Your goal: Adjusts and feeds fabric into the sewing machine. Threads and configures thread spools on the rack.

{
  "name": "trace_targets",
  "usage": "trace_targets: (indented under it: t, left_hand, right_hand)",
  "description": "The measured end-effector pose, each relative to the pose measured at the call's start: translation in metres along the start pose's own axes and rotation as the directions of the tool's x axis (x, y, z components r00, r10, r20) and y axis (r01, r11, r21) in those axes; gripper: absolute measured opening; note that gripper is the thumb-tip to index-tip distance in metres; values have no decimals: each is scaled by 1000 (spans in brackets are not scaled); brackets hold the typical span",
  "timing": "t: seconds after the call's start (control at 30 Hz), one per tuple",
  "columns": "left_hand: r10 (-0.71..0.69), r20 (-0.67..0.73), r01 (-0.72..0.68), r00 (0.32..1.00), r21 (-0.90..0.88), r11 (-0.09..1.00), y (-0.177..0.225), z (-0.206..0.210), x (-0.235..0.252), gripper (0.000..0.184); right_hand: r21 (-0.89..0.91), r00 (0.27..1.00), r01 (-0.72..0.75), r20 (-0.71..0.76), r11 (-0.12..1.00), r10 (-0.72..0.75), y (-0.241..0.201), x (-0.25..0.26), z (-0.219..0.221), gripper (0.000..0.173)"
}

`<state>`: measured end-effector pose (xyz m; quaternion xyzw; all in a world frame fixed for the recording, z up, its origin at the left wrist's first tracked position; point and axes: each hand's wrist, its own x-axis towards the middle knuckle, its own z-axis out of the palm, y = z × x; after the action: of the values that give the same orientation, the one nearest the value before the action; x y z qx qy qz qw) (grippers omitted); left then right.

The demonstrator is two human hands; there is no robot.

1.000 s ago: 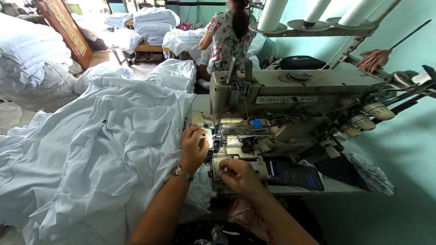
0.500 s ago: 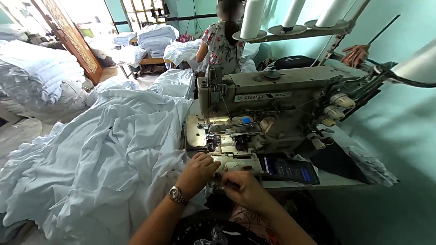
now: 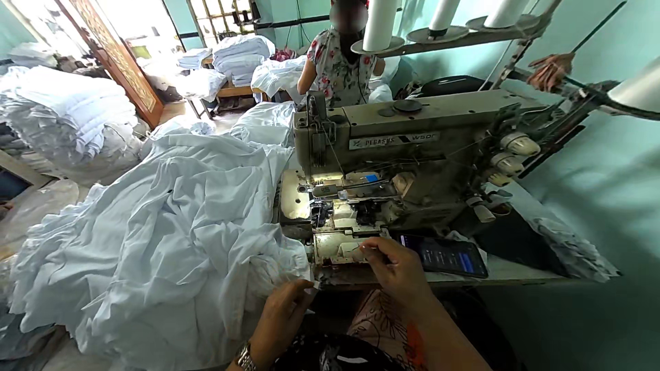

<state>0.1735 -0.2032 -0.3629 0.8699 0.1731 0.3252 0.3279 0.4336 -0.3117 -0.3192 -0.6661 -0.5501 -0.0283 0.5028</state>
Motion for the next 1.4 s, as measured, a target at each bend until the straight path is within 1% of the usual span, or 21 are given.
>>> trace_targets:
  t: [0.07,0.13,0.2,0.23,0.3,0.37,0.43,0.47,0.53,0.6,0.63,0.7,0.77,0.87,1.03,1.17,1.23,1.27,1.33,1.4]
  left_hand:
    - [-100,38,103,994,-82,991,-3,1,-14,24]
    - [-162,84,169,983,-74,983,-9,5,-28,23]
    - [-176,130,184,976,-48,982,-13,7,-38,21]
    - [-162,124,169,979,-48,984,-14,7,-38,19]
    - [-101,42,103,994,-49,993,-10,4,-26,19]
    - [-38,-69,38,997,-8,999,-2,-2,1,20]
    - [4,-138,6,990,70,998,2,-6,34,23]
    - [-6,-139,24,990,130,991,3,-6,50,25]
    - [-88,-97,112,991,289,951,1,-1,77,31]
    - [-199,-17,187,980,425,886,-3,8,93,35]
    - [-247,22,208,969,469,859,-5,12,96,35]
    - [-300,63,226,952,516,826,-10,18,96,32]
    - [-246,43,192,968,501,844,-15,20,90,31]
    - [-155,-23,151,988,420,895,-20,17,79,28]
    - [-124,-16,122,992,347,930,-11,5,64,19]
    - [-112,-37,118,993,354,928,-8,4,71,17]
    - [-147,-18,143,989,389,910,-9,8,80,19]
    - [-193,6,174,981,410,895,-9,11,85,22]
    - [-327,71,263,942,450,854,-9,16,94,26]
    - [-387,79,302,919,491,817,-10,21,97,25]
  right_hand:
    - [-74,998,34,-43,997,-37,2,6,-4,32]
    - [-111,998,39,-49,993,-45,3,9,-7,32]
    - [-118,998,28,-52,993,-34,4,8,-8,32]
    - [-119,998,20,-53,993,-27,5,7,-7,32]
    - [-101,998,11,-66,995,-18,7,6,-6,32]
    - [-68,997,8,-82,998,-14,7,5,-5,32]
    - [-67,996,19,-88,998,-25,5,5,-5,32]
    - [-78,995,29,-92,997,-36,4,7,-5,33]
    - [-109,993,51,-101,993,-62,3,11,-10,35]
    - [-138,989,72,-120,988,-89,3,14,-17,37]
    - [-148,985,80,-137,986,-100,3,15,-20,38]
    - [-161,978,76,-182,984,-105,6,13,-26,40]
    - [-154,971,54,-224,987,-88,9,10,-30,42]
    - [-73,959,37,-278,997,-56,14,9,-31,41]
    - [29,954,31,-298,999,-21,19,9,-30,43]
    - [91,960,-8,-279,996,33,18,9,-24,45]
    - [117,965,-14,-258,993,44,17,8,-21,44]
    - [127,968,-14,-246,992,45,17,7,-19,42]
    - [147,973,-18,-223,989,51,18,4,-19,40]
    - [154,977,-23,-208,988,56,19,0,-19,38]
